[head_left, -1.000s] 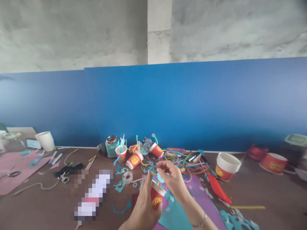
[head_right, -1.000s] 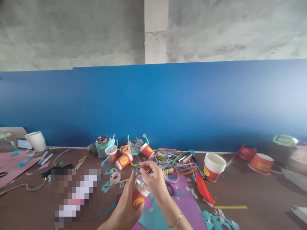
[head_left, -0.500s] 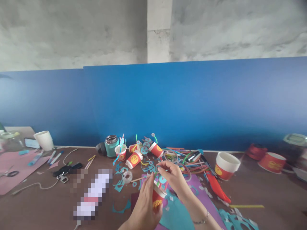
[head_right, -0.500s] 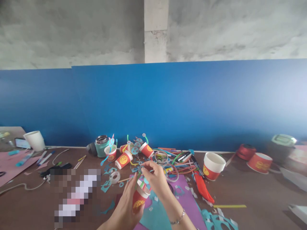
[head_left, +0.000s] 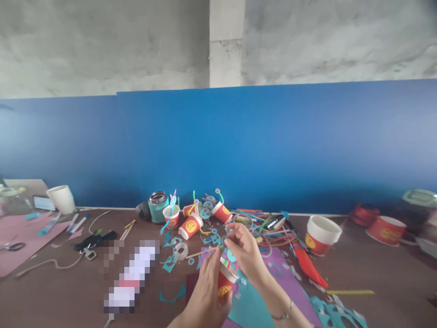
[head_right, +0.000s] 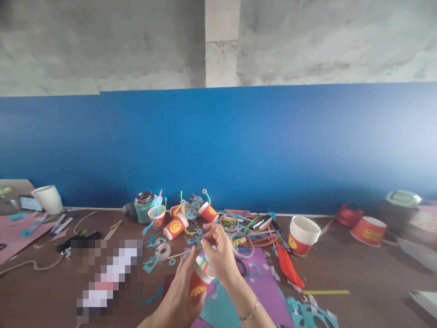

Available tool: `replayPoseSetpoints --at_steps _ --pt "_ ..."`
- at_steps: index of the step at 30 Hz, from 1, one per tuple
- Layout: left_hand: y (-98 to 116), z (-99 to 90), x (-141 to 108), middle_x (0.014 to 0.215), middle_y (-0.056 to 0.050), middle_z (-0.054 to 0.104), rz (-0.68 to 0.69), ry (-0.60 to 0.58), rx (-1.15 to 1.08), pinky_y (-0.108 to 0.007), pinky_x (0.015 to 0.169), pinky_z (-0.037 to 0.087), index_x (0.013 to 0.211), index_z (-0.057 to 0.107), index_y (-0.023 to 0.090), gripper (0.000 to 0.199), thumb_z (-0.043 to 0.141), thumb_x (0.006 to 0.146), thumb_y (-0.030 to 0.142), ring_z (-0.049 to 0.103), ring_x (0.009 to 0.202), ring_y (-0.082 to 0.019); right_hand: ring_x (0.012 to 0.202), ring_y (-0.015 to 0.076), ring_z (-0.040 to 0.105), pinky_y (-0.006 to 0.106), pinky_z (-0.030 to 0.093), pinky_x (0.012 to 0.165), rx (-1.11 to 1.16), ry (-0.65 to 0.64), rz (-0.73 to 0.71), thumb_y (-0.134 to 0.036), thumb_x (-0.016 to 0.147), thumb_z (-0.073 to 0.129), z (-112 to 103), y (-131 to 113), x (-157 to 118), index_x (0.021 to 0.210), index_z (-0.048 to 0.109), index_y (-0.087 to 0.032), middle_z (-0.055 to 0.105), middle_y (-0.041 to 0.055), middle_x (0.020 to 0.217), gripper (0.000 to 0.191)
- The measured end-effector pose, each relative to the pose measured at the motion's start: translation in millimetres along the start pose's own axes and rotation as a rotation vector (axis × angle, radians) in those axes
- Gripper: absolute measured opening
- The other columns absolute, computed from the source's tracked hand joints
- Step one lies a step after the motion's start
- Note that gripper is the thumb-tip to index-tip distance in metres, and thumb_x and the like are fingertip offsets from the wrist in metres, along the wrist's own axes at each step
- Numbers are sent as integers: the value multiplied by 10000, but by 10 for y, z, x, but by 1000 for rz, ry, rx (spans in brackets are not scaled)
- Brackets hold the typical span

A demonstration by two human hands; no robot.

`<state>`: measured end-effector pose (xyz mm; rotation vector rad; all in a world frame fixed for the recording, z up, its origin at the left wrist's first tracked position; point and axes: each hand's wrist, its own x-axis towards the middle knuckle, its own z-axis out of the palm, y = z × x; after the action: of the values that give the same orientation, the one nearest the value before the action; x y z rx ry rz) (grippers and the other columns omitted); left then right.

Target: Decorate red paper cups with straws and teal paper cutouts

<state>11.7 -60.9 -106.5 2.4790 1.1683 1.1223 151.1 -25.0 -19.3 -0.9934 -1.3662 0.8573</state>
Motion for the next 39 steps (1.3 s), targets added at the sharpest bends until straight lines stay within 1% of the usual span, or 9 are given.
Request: replayPoseSetpoints --at_steps 10,15,20,24,27,29,31,34,39 --pt "-16 19 -9 1501 -183 269 -58 66 -18 -544 1056 338 1476 -90 189 962 488 724 31 239 1376 -351 800 204 633 298 485 707 -67 -26 86 -339 707 664 -10 -89 -2 1024 638 -185 713 80 921 354" --pt "8 -3 -5 1486 -193 290 -23 61 17 -546 1046 351 1470 -120 200 984 494 722 21 245 1373 -354 575 140 541 243 405 547 -115 -110 148 -405 752 629 -13 -112 -6 680 671 -160 613 5 605 260" --pt "20 -7 -1 1490 -201 273 -30 17 34 -571 1052 331 1460 -157 206 1002 498 725 19 226 1380 -355 482 99 437 216 338 462 -63 -84 96 -419 761 624 5 -80 -33 618 600 -161 500 -38 511 296" --pt "11 11 1 1494 -193 270 -77 27 -36 -571 1059 321 1476 -86 201 978 501 715 23 223 1381 -354 490 120 477 225 362 457 -119 -77 85 -429 797 579 38 -70 -56 667 623 -163 558 -6 553 300" --pt "0 2 22 1493 -182 284 -154 101 -161 -532 1085 297 1486 -7 192 928 508 729 42 247 1375 -340 607 170 580 250 437 519 -213 -64 32 -421 803 577 17 -117 -55 867 689 -169 674 65 803 283" --pt "-5 -26 57 1495 -168 286 -237 170 -294 -485 1090 306 1485 27 191 906 515 734 59 262 1373 -319 739 200 617 269 476 598 -241 9 -58 -409 816 559 -30 -141 -35 1037 664 -187 666 99 1014 331" --pt "-7 -64 106 1492 -155 296 -314 229 -449 -430 1079 337 1482 22 196 898 528 748 93 290 1365 -292 837 220 618 288 491 658 -247 146 -99 -413 830 524 -91 -113 4 1103 629 -190 644 117 1088 368" --pt "0 -112 185 1482 -151 312 -384 283 -645 -370 1005 427 1475 -11 217 891 559 790 204 417 1291 -270 906 251 623 312 507 680 -185 313 47 -453 784 558 -165 61 82 1086 615 -170 651 135 1079 418" --pt "32 -146 275 1471 -168 329 -454 338 -835 -330 912 492 1473 23 209 940 627 776 392 491 1222 -287 795 249 674 288 512 557 96 316 446 -448 666 688 -215 404 158 978 627 -184 707 95 936 414"
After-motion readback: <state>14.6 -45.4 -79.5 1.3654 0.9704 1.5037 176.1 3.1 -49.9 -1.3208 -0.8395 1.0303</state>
